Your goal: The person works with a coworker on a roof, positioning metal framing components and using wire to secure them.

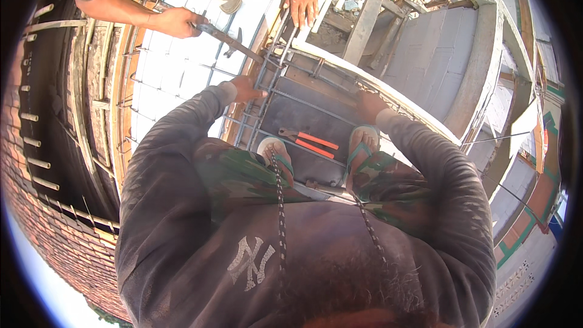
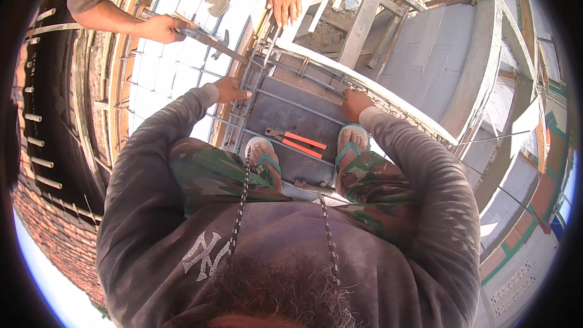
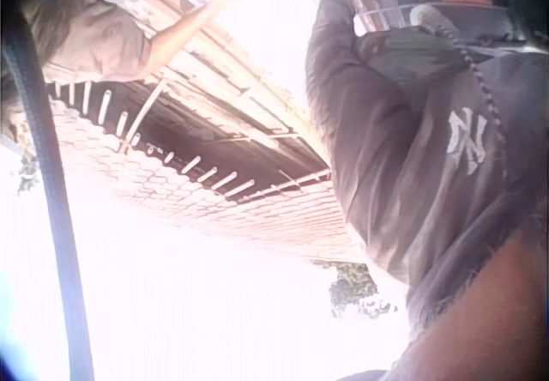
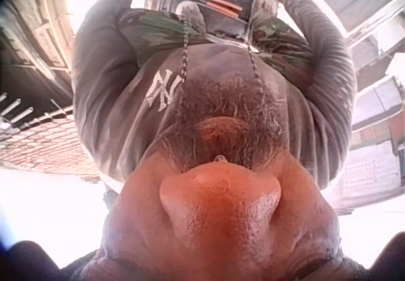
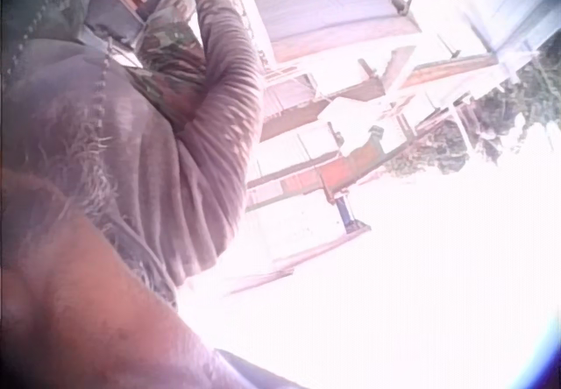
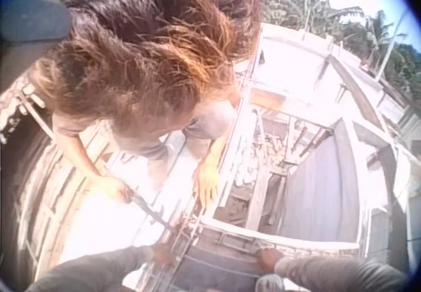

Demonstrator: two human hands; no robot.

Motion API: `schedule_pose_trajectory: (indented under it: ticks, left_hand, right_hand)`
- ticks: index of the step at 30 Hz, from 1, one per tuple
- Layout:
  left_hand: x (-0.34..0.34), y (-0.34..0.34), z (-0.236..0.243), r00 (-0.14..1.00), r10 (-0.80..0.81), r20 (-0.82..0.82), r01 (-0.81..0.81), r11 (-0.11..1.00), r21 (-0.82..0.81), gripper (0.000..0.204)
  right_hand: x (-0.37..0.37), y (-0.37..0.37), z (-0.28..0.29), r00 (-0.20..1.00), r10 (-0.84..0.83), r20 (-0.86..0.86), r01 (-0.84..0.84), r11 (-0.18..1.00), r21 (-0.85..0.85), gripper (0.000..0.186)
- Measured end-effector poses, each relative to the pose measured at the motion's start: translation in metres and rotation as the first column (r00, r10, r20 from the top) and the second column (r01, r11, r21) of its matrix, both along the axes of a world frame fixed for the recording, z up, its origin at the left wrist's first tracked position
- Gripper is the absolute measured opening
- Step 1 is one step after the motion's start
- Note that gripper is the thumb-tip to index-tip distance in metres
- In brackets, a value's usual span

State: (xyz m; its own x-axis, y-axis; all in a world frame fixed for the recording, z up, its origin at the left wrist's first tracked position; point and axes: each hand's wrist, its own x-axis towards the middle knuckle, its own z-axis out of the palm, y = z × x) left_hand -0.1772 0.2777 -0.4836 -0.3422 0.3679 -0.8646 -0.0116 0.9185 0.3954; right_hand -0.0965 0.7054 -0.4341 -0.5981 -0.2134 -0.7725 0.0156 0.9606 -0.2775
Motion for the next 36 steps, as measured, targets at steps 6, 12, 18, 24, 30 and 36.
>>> schedule_pose_trajectory:
  ticks: [6, 12, 18, 24, 30, 36]
  left_hand:
    - [-0.044, -0.006, 0.072, 0.968, 0.062, 0.244, -0.053, 0.998, -0.044, 0.066]
    - [-0.086, 0.066, 0.199, 0.991, 0.067, 0.113, -0.086, 0.982, 0.169, 0.051]
    - [-0.063, 0.163, 0.148, 0.990, -0.068, -0.126, 0.092, 0.976, 0.199, 0.044]
    - [-0.004, 0.215, 0.053, 0.878, -0.233, -0.418, 0.250, 0.968, -0.014, 0.048]
    - [-0.004, 0.205, 0.005, 0.831, -0.199, -0.520, 0.250, 0.968, 0.029, 0.071]
    - [-0.022, 0.191, -0.013, 0.906, -0.197, -0.374, 0.211, 0.977, -0.002, 0.072]
  right_hand:
    - [0.036, 0.074, 0.028, 0.990, -0.037, -0.133, 0.018, 0.990, -0.142, 0.041]
    - [0.086, 0.145, 0.131, 0.869, -0.490, -0.071, 0.490, 0.871, -0.024, 0.037]
    - [0.191, 0.181, 0.063, 0.562, -0.820, -0.113, 0.783, 0.571, -0.249, 0.042]
    - [0.217, 0.136, -0.046, -0.332, -0.921, 0.205, 0.822, -0.389, -0.416, 0.043]
    - [0.186, 0.164, -0.074, -0.610, -0.705, 0.362, 0.577, -0.709, -0.406, 0.048]
    - [0.185, 0.201, -0.083, -0.088, -0.996, -0.022, 0.938, -0.075, -0.338, 0.037]
